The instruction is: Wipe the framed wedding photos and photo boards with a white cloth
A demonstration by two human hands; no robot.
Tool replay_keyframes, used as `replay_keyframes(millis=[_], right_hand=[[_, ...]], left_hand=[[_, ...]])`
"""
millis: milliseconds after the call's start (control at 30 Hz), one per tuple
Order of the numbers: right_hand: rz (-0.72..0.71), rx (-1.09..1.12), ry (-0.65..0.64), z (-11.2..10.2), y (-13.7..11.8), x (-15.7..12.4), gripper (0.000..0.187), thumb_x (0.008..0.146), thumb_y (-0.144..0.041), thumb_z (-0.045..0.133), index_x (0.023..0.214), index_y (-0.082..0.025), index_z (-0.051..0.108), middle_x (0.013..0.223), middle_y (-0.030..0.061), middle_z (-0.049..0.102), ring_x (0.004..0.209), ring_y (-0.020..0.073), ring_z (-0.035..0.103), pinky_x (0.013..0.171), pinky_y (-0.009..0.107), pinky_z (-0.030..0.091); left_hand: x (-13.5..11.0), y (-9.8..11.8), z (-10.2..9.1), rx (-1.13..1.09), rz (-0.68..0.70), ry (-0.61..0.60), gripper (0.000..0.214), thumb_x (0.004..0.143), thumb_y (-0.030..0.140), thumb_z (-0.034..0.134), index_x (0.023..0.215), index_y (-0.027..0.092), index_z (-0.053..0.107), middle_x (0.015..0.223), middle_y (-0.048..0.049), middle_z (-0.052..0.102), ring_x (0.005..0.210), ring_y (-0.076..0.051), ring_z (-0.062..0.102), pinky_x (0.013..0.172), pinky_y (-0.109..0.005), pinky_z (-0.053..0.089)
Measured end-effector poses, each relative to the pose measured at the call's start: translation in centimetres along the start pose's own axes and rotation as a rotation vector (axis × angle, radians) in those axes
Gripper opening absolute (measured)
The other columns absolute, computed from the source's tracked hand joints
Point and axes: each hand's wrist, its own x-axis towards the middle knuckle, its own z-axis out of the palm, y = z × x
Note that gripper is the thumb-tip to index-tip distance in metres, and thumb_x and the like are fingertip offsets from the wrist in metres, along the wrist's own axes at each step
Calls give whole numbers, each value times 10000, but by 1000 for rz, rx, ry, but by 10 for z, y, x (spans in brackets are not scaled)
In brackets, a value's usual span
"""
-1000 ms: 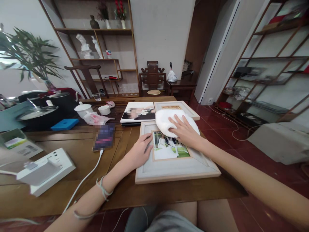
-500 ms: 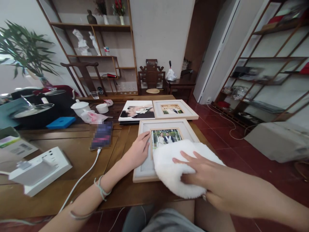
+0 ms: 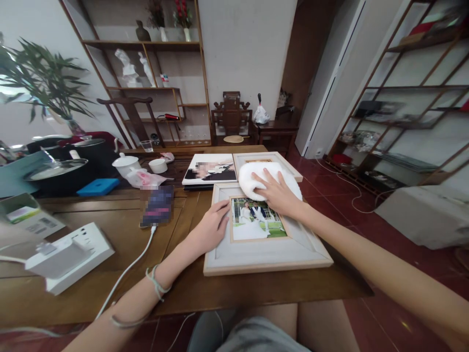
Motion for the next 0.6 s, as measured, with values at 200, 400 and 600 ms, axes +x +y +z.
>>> replay_keyframes(millis=[200, 400, 600], right_hand=[[-103, 212, -195, -20, -15, -21, 644, 671, -17, 392, 1272, -235, 477, 1471, 33, 242, 1321, 381, 144, 970, 649, 200], [-184, 402, -375, -72, -61, -94, 696, 617, 1, 389, 1246, -277, 493, 1468, 13, 251, 1329, 353, 154, 998, 628, 203], [-191, 420, -328, -74, -83, -108, 632, 619, -53, 423, 1212, -247, 529, 1478, 25, 221, 1337, 364, 87, 1023, 624, 144]], left_hand=[[-1, 0, 4, -16, 6, 44, 390, 878, 221, 353, 1215, 111, 515, 1310, -136, 491, 1216, -249, 453, 1033, -430, 366], [-1, -1, 6, -16, -3, 27, 406, 887, 215, 328, 1236, 81, 486, 1325, -153, 470, 1236, -245, 429, 1057, -421, 334], [-1, -1, 6, -1, 9, 16, 408, 882, 197, 326, 1247, 87, 472, 1332, -148, 462, 1244, -244, 419, 1055, -425, 336]])
